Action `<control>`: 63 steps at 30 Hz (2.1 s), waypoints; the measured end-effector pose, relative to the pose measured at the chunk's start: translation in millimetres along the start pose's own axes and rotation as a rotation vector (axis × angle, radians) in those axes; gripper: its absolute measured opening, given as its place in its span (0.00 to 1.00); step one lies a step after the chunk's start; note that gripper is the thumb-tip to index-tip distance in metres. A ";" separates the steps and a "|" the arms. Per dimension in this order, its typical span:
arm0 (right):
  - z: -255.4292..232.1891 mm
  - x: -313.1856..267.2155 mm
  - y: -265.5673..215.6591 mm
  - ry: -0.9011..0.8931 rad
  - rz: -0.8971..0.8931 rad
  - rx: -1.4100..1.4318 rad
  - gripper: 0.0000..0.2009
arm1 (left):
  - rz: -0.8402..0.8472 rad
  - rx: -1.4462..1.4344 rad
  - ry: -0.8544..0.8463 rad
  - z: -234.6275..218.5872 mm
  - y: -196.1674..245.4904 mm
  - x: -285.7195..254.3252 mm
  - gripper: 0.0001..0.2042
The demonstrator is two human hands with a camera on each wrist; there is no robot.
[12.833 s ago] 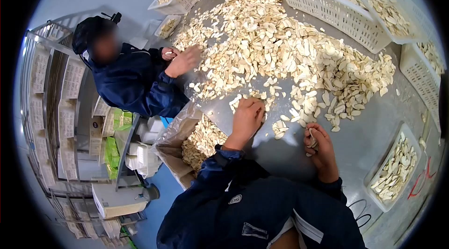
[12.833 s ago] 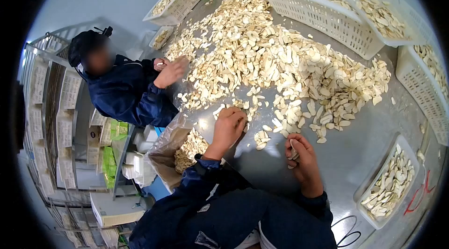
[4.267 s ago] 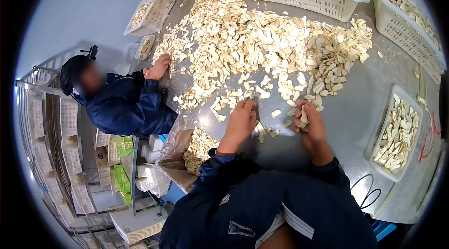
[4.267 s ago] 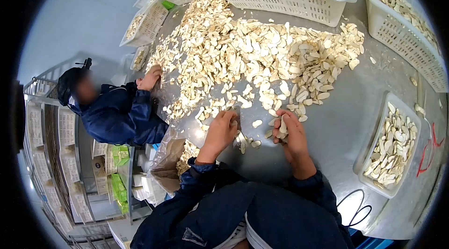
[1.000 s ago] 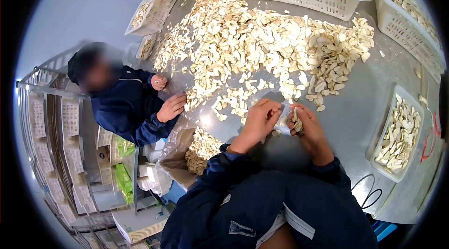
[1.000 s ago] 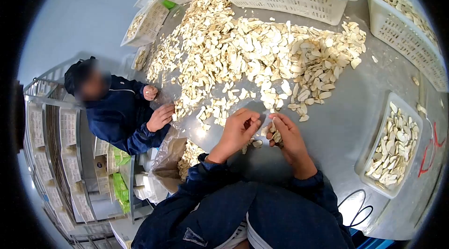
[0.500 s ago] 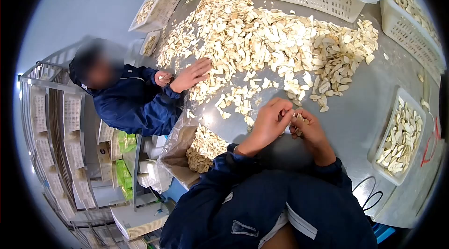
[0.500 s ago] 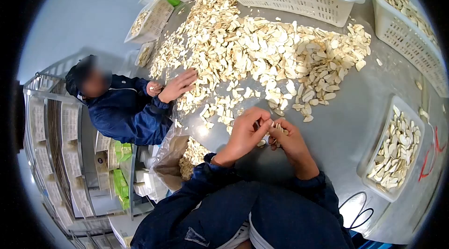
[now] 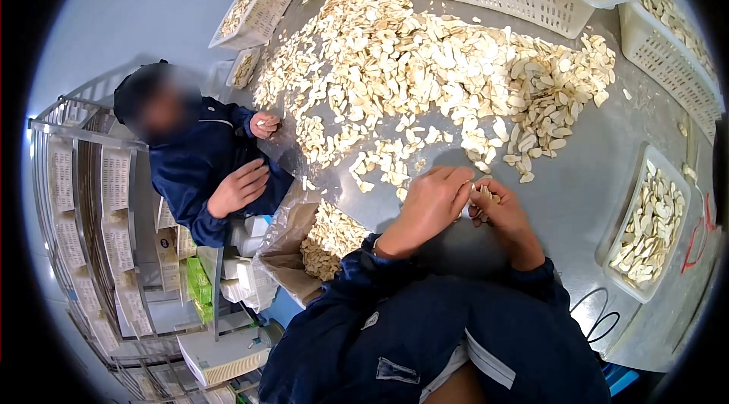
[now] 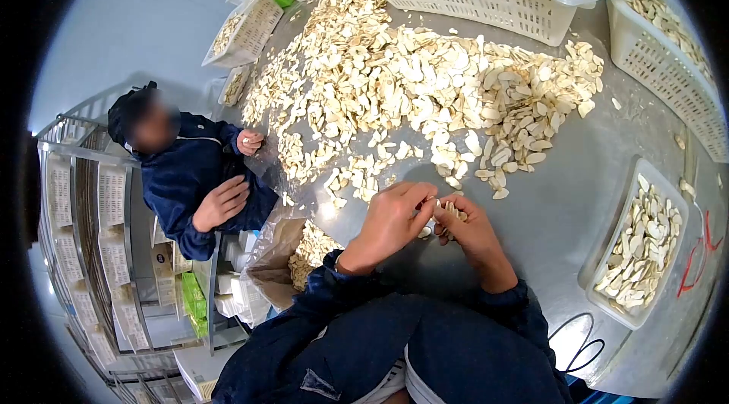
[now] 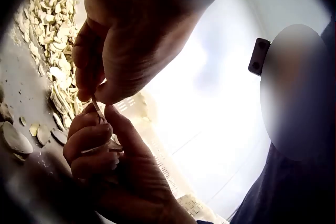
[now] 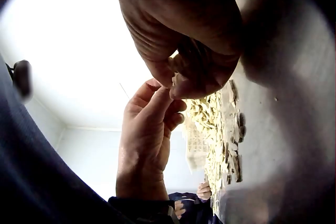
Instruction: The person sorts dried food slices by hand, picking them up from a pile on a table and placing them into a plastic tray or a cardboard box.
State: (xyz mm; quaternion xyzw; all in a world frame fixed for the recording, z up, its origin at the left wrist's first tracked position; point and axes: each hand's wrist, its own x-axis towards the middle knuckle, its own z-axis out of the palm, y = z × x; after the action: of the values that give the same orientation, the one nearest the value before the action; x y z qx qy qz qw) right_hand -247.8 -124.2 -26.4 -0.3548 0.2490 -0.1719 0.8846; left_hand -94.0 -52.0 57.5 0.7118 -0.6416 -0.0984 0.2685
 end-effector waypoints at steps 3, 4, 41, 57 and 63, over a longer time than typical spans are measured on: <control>-1.7 1.1 2.0 -0.003 -0.009 -0.004 0.08 | 0.007 -0.003 -0.002 0.1 0.3 0.7 0.07; -2.2 1.5 2.7 -0.004 -0.015 -0.005 0.08 | 0.008 -0.004 -0.002 -0.6 1.2 1.1 0.07; 4.6 -6.7 -15.0 0.033 0.106 0.546 0.12 | -0.273 -0.193 0.116 23.2 -60.7 8.9 0.08; -8.2 -0.3 -7.0 0.092 0.023 0.635 0.11 | -0.313 -0.153 0.156 26.4 -75.9 1.6 0.11; -6.9 -0.2 -8.4 0.095 0.012 0.601 0.11 | -0.093 0.015 0.111 29.4 -58.4 14.5 0.18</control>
State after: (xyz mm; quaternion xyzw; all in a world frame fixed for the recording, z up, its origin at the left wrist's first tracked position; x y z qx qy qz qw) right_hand -252.9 -133.6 -24.6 -0.0671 0.2302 -0.2490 0.9384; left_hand -55.7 -71.6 6.2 0.7472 -0.5925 -0.0662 0.2936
